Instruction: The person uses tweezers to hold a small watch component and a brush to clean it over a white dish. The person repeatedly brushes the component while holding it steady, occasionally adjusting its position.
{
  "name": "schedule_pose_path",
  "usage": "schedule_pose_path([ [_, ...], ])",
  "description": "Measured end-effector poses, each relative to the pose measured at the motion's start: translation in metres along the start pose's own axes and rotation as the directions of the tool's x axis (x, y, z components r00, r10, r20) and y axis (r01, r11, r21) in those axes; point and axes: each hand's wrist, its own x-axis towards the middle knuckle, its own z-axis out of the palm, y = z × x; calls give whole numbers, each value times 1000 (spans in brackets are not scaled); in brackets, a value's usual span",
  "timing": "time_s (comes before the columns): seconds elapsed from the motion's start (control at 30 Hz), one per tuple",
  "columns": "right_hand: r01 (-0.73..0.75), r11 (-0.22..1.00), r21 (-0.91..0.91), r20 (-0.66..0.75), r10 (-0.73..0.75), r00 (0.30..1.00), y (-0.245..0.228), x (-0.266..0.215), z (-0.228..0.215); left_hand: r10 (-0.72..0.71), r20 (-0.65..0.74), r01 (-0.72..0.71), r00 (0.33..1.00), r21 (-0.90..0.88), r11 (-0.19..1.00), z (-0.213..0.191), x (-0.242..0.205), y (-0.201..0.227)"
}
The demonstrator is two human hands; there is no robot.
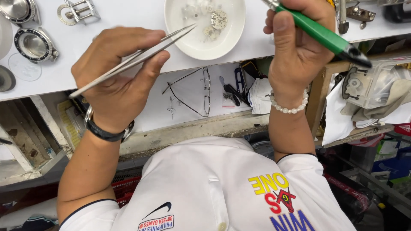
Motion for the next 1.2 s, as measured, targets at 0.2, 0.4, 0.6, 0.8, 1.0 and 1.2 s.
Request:
schedule_pose_path([
  [0.2,-36,997,61,28,35,999,13,-5,11,-250,-47,253,967,76,964,11,-11,20],
  [0.4,-43,999,18,43,42,998,-7,-23,20,-313,-34,314,949,12,949,7,-10,15],
  [0.6,-106,993,45,10,106,994,-24,-52,27,-336,-92,337,937,-10,942,-6,-13,11],
  [0.8,-22,999,42,8,22,1000,-11,-32,29,-369,-169,371,914,-18,928,-5,-26,26],
  [1.0,-106,992,76,30,104,994,-15,-37,37,-408,-127,396,904,-105,912,-8,-24,17],
  [1.2,-23,997,69,44,20,999,3,-19,23,-287,-44,287,957,-11,958,-22,-18,-3],
])
